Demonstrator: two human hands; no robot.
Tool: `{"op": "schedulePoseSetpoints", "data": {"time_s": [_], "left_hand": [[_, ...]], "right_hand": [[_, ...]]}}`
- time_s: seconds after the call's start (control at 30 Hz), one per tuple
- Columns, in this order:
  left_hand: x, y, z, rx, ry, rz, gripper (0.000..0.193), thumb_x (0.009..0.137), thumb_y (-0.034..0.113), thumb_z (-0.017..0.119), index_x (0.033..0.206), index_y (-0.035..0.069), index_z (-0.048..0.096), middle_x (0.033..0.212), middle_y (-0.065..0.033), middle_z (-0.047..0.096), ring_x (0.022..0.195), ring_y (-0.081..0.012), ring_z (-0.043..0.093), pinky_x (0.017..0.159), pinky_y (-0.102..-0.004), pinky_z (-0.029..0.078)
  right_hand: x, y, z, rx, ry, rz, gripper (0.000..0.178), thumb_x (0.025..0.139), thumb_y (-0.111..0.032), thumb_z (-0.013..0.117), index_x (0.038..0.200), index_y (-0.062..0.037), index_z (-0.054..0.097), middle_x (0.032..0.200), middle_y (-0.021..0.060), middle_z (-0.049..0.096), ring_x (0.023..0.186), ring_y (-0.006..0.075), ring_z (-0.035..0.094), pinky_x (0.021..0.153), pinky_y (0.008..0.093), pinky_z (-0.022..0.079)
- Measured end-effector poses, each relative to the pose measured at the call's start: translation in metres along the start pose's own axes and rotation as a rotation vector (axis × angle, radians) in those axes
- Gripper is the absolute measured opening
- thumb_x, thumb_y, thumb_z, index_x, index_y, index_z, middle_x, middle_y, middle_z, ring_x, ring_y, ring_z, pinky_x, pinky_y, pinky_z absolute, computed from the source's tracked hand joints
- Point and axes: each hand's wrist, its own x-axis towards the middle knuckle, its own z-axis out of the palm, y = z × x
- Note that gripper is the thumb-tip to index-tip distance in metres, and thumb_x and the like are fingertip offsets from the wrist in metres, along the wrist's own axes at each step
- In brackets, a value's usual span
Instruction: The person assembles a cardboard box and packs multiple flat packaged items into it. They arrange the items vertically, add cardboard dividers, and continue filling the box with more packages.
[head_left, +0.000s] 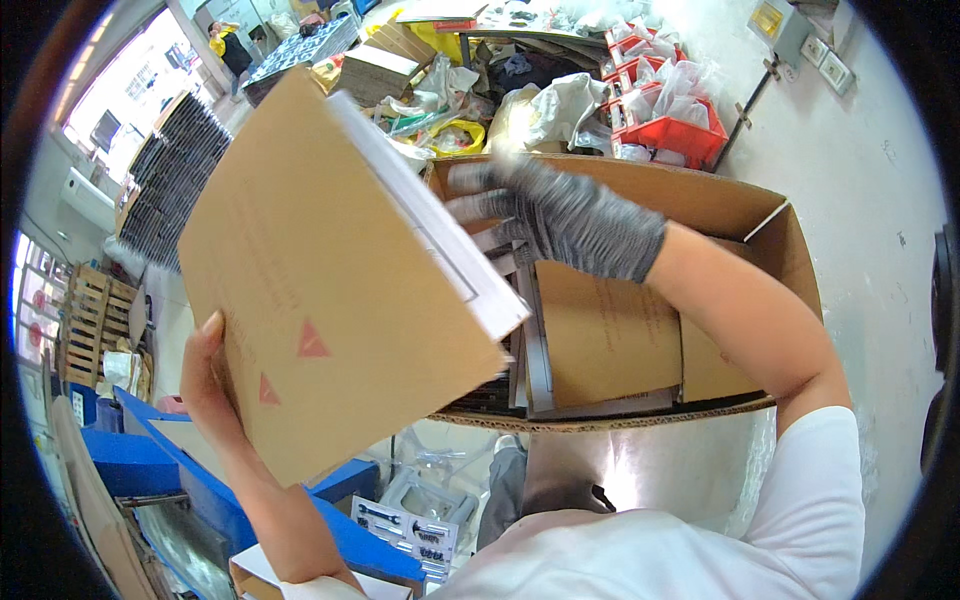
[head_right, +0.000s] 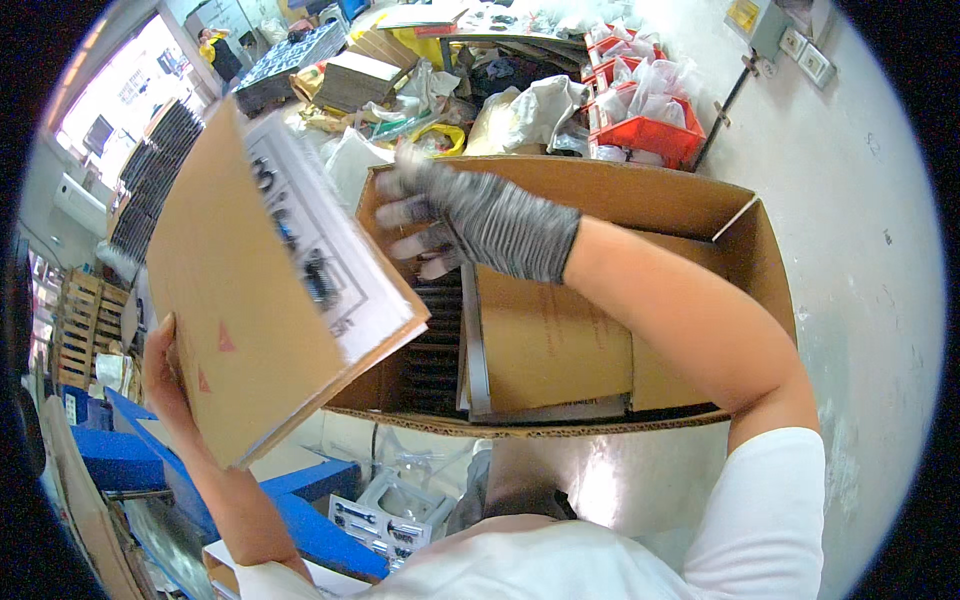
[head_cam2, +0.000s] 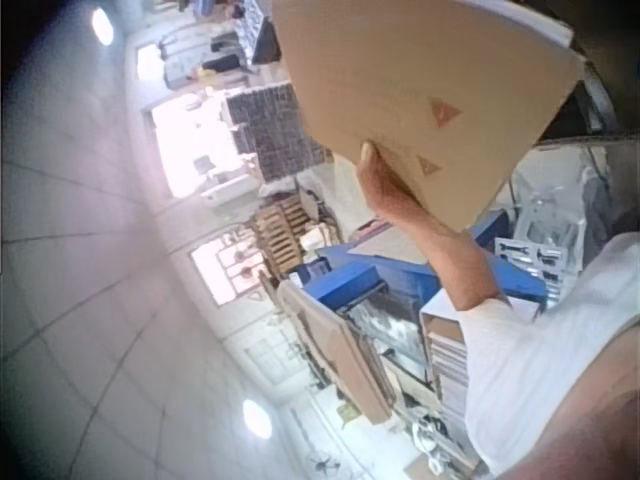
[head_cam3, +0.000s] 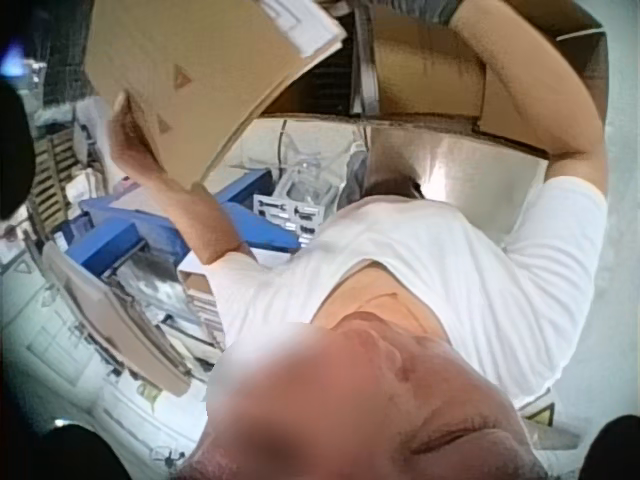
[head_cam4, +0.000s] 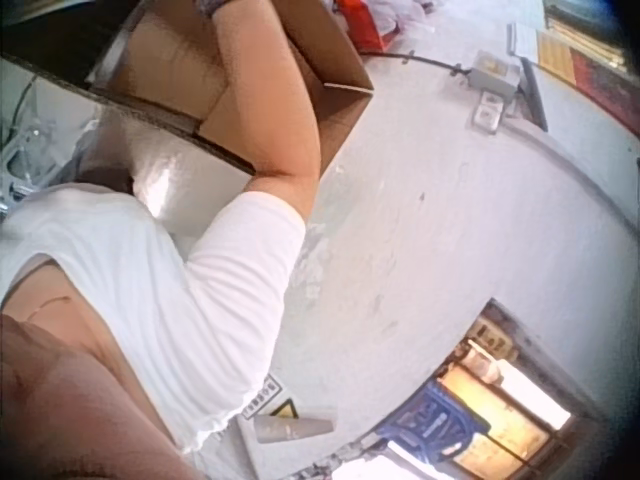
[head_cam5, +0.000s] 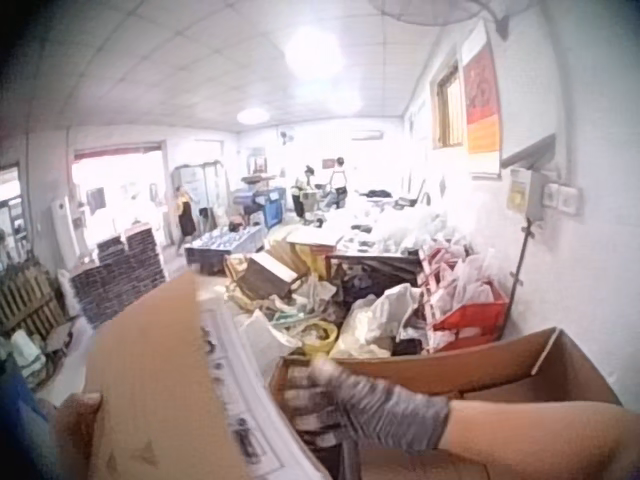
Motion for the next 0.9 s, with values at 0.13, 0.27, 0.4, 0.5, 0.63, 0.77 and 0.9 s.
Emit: {"op": "schedulePoseSetpoints", "data": {"time_s": [0.13,0.27,0.4,0.5,0.63,0.77,0.9], "left_hand": [[-0.009,0.022,0.078,0.308,-0.187,0.048,0.046,0.081,0.022,0.060,0.122,0.001,0.054,0.106,-0.0112,0.063,0.093,-0.0190,0.064,0.078,-0.0298,0.051],[0.008,0.024,0.110,0.623,-0.403,-0.045,0.058,0.077,0.018,0.062,0.131,0.001,0.047,0.110,-0.0132,0.061,0.095,-0.0183,0.063,0.078,-0.0300,0.051],[0.024,0.007,0.124,0.772,-0.466,-0.120,0.064,0.076,0.016,0.062,0.135,-0.001,0.042,0.110,-0.0151,0.060,0.096,-0.0199,0.063,0.080,-0.0306,0.051],[0.021,-0.004,0.135,0.977,-0.523,-0.005,0.064,0.075,0.016,0.065,0.134,-0.001,0.044,0.116,-0.0155,0.058,0.104,-0.0228,0.059,0.090,-0.0334,0.047],[0.012,-0.022,0.149,1.684,-0.586,0.274,0.065,0.080,0.026,0.061,0.134,-0.004,0.042,0.132,-0.0231,0.048,0.116,-0.0346,0.054,0.102,-0.0388,0.039],[0.004,-0.039,0.159,1.793,-0.632,0.414,0.064,0.091,0.034,0.055,0.140,-0.001,0.034,0.139,-0.0251,0.040,0.124,-0.0402,0.047,0.104,-0.0421,0.037],[-0.003,-0.053,0.152,1.807,-0.782,0.225,0.070,0.094,0.039,0.054,0.146,0.001,0.026,0.145,-0.0259,0.036,0.129,-0.0425,0.043,0.107,-0.0426,0.035]], "right_hand": [[-0.026,-0.009,0.028,0.174,-0.118,-0.083,0.076,0.088,-0.063,0.053,0.139,-0.0086,0.040,0.130,0.0140,0.055,0.111,0.0247,0.061,0.097,0.0434,0.050],[-0.046,0.034,0.039,0.232,0.065,-0.080,0.068,0.090,-0.058,0.055,0.133,-0.0062,0.047,0.126,0.0154,0.057,0.110,0.0235,0.060,0.093,0.0384,0.052],[-0.045,0.057,0.022,0.250,0.167,0.120,0.058,0.092,-0.048,0.059,0.130,-0.0050,0.051,0.121,0.0161,0.061,0.111,0.0217,0.060,0.094,0.0365,0.051],[-0.035,0.056,0.006,-0.238,0.357,0.156,0.060,0.089,-0.043,0.064,0.131,-0.0026,0.051,0.116,0.0174,0.064,0.111,0.0263,0.060,0.098,0.0380,0.047],[-0.029,0.057,-0.003,-1.138,0.632,-0.255,0.062,0.083,-0.033,0.072,0.127,0.0044,0.051,0.120,0.0210,0.055,0.113,0.0334,0.054,0.098,0.0382,0.045],[-0.009,0.062,0.003,-0.994,0.251,0.163,0.028,0.078,-0.021,0.066,0.098,-0.0009,0.070,0.096,0.0217,0.065,0.096,0.0404,0.060,0.089,0.0417,0.048],[0.002,0.085,-0.020,-1.149,0.256,-0.035,0.024,0.078,-0.018,0.063,0.093,0.0009,0.068,0.091,0.0242,0.068,0.091,0.0385,0.066,0.080,0.0451,0.051]]}}
